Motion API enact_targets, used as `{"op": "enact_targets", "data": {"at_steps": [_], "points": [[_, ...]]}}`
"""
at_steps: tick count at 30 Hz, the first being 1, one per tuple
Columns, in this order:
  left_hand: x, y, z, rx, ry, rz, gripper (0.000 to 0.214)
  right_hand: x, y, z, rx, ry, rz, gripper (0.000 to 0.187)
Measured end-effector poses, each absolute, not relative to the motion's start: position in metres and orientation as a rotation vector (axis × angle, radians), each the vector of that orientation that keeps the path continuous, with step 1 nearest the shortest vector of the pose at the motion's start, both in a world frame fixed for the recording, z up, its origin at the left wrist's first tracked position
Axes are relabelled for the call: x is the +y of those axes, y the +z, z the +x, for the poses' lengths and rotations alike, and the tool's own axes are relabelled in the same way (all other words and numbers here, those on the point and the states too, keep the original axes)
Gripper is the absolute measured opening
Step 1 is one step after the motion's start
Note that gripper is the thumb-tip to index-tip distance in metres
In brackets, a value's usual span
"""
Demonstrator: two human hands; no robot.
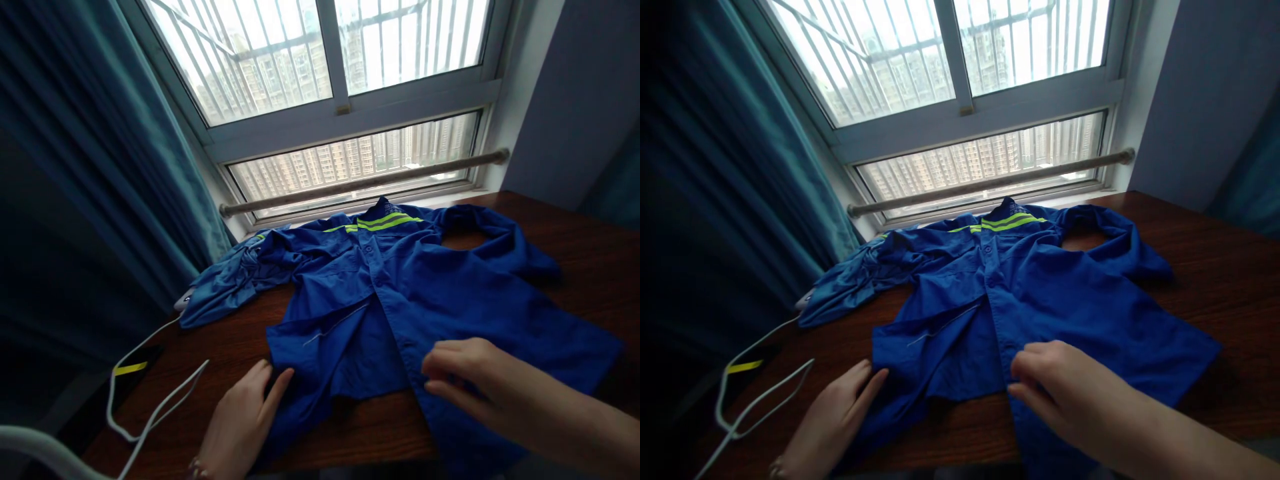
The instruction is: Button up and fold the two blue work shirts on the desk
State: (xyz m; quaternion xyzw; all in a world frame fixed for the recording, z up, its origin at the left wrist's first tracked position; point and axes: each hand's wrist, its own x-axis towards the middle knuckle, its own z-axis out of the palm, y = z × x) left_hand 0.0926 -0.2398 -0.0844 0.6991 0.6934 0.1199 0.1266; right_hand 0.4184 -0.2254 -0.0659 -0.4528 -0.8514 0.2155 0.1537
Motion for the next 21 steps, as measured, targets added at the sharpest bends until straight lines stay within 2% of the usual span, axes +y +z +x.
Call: {"op": "enact_targets", "data": {"at_steps": [5, 8, 10, 13, 16, 18, 21], "points": [[-0.219, -0.091, 0.114, 1.978, 0.527, 2.226, 0.028, -0.202, -0.085, 0.371, -2.508, 0.257, -1.657, 0.025], [-0.224, -0.088, 0.126, 1.669, 0.587, 2.542, 0.017, -0.19, -0.098, 0.374, -2.542, 0.307, -1.653, 0.016], [-0.231, -0.081, 0.134, 1.375, 0.49, 2.7, 0.012, -0.181, -0.1, 0.385, -2.5, 0.54, -1.604, 0.008], [-0.238, -0.067, 0.144, 1.001, 0.214, 2.699, 0.007, -0.17, -0.096, 0.4, -2.206, 1.129, -1.492, 0.013], [-0.233, -0.053, 0.148, 0.811, 0.028, 2.522, 0.022, -0.165, -0.094, 0.41, -1.682, 1.609, -1.317, 0.02], [-0.225, -0.045, 0.149, 0.749, -0.02, 2.415, 0.032, -0.163, -0.096, 0.415, -1.369, 1.751, -1.236, 0.023], [-0.207, -0.039, 0.156, 0.787, 0.05, 2.357, 0.028, -0.156, -0.103, 0.424, -1.18, 1.772, -1.213, 0.027]]}}
